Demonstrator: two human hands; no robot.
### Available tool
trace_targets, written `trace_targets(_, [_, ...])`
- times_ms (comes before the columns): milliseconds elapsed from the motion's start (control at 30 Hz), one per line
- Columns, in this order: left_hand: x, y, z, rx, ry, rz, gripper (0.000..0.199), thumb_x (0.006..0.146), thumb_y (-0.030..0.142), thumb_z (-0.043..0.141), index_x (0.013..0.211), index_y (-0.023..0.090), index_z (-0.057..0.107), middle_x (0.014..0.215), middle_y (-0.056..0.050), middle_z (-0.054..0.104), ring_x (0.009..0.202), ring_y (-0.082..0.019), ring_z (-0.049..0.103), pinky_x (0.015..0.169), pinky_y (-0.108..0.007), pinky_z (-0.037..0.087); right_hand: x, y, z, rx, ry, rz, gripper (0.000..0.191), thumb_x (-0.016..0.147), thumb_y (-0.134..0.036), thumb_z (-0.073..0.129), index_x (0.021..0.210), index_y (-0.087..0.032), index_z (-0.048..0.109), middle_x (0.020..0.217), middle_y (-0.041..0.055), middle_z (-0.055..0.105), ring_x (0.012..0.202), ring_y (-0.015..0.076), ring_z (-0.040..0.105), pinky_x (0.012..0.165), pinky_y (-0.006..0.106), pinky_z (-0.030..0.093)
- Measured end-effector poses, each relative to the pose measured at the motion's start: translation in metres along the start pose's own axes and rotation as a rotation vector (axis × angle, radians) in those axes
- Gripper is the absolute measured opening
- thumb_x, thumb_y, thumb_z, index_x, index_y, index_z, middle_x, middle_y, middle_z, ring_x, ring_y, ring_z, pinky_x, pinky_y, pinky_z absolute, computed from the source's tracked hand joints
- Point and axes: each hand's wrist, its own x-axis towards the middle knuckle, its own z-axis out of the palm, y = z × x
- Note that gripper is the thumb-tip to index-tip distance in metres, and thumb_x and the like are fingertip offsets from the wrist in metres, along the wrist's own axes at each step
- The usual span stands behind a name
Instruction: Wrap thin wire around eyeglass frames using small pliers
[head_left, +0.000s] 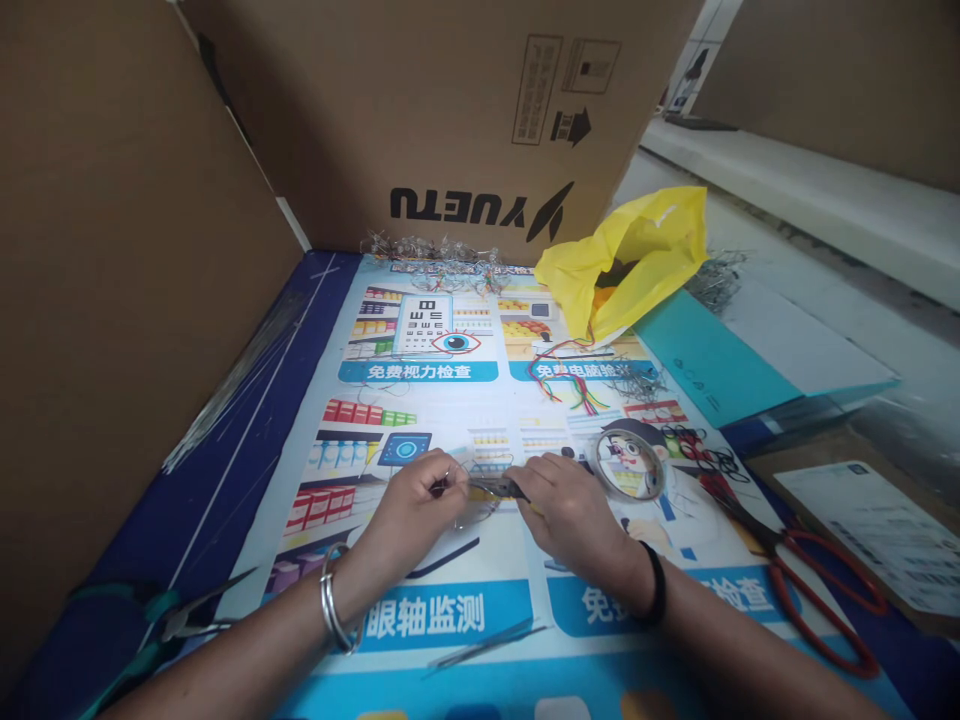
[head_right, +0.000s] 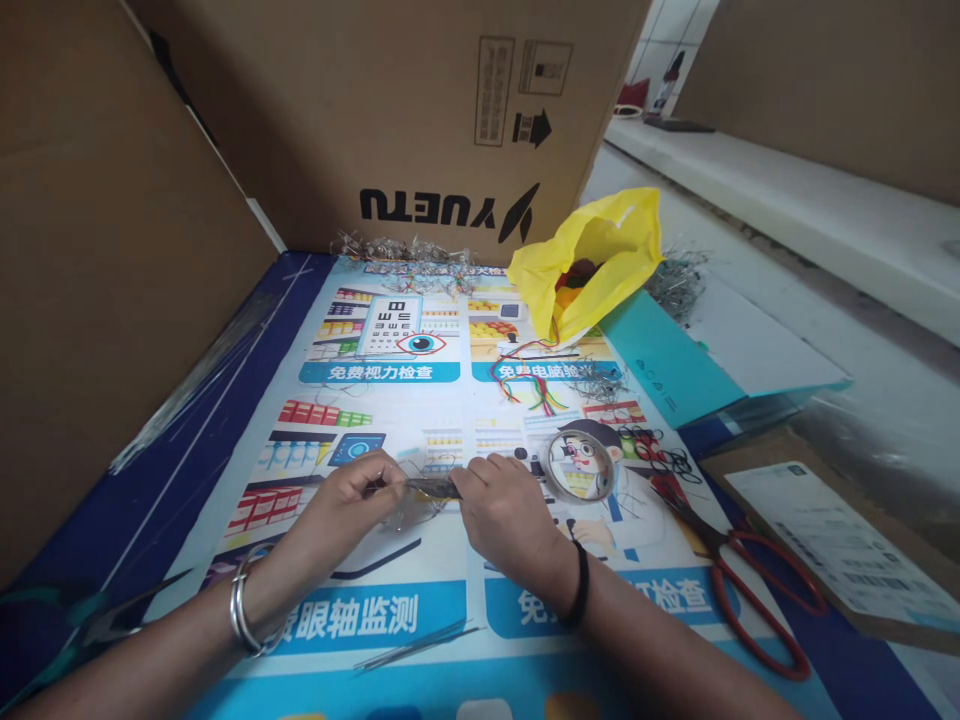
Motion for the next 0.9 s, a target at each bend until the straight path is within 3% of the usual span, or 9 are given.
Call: trace_targets(900, [-0.0006,0.0005,-0.0005,-0.055,-0.033,-0.033,0.012,0.072,0.019,0.048,0.06,0.018,0.049,0.062,0.002,0.047,0.061,-0.012,0.045,0.058,-0.024,0.035,-0.0003,0.0007,-0.0001,0.036,-0.043,0.009,0.019,0.078,-0.01,0.046,0.087,-0.013,0.063,0.072,0.0066,0.059,0.072,0.018,0.051,0.067,0.029,0.039])
